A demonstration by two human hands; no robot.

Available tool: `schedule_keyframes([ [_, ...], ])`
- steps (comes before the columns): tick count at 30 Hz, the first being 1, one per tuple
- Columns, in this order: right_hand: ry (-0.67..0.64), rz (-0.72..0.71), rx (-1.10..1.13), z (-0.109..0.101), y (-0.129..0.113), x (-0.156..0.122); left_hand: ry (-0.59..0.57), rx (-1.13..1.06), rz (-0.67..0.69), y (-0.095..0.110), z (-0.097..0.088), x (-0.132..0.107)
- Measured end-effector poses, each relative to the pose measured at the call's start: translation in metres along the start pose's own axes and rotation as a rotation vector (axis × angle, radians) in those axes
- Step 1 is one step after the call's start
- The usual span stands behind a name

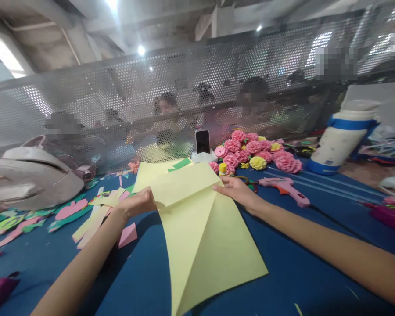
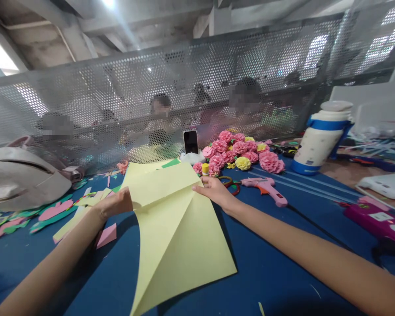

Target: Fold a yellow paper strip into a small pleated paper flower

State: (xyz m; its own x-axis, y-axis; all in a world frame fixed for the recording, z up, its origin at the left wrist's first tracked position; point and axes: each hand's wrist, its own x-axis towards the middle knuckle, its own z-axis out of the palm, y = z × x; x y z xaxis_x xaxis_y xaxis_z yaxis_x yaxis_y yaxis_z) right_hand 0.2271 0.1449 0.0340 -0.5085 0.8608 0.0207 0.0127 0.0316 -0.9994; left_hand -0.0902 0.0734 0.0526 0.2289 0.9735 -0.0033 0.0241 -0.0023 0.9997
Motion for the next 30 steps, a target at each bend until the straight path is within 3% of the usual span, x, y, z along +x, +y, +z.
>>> schedule_keyframes([
  [3,-0.039,0.007,-0.018,0.002,0.0,-0.004,-0.034,0.046,-0.026,-0.001,0.012,-0.001],
  [9,-0.137,0.017,-0.15,0.0,0.001,-0.01,0.176,0.169,-0.1,-0.018,0.027,-0.012],
  [16,-0.156,0.016,-0.304,-0.003,0.01,-0.004,0.302,0.23,-0.09,-0.037,0.025,-0.018],
  [23,-0.204,0.013,-0.359,-0.011,0.021,0.001,0.328,0.237,-0.061,-0.053,0.019,-0.015],
  [30,-0.191,0.005,-0.361,-0.011,0.021,0.003,0.33,0.233,-0.078,-0.053,0.019,-0.016],
])
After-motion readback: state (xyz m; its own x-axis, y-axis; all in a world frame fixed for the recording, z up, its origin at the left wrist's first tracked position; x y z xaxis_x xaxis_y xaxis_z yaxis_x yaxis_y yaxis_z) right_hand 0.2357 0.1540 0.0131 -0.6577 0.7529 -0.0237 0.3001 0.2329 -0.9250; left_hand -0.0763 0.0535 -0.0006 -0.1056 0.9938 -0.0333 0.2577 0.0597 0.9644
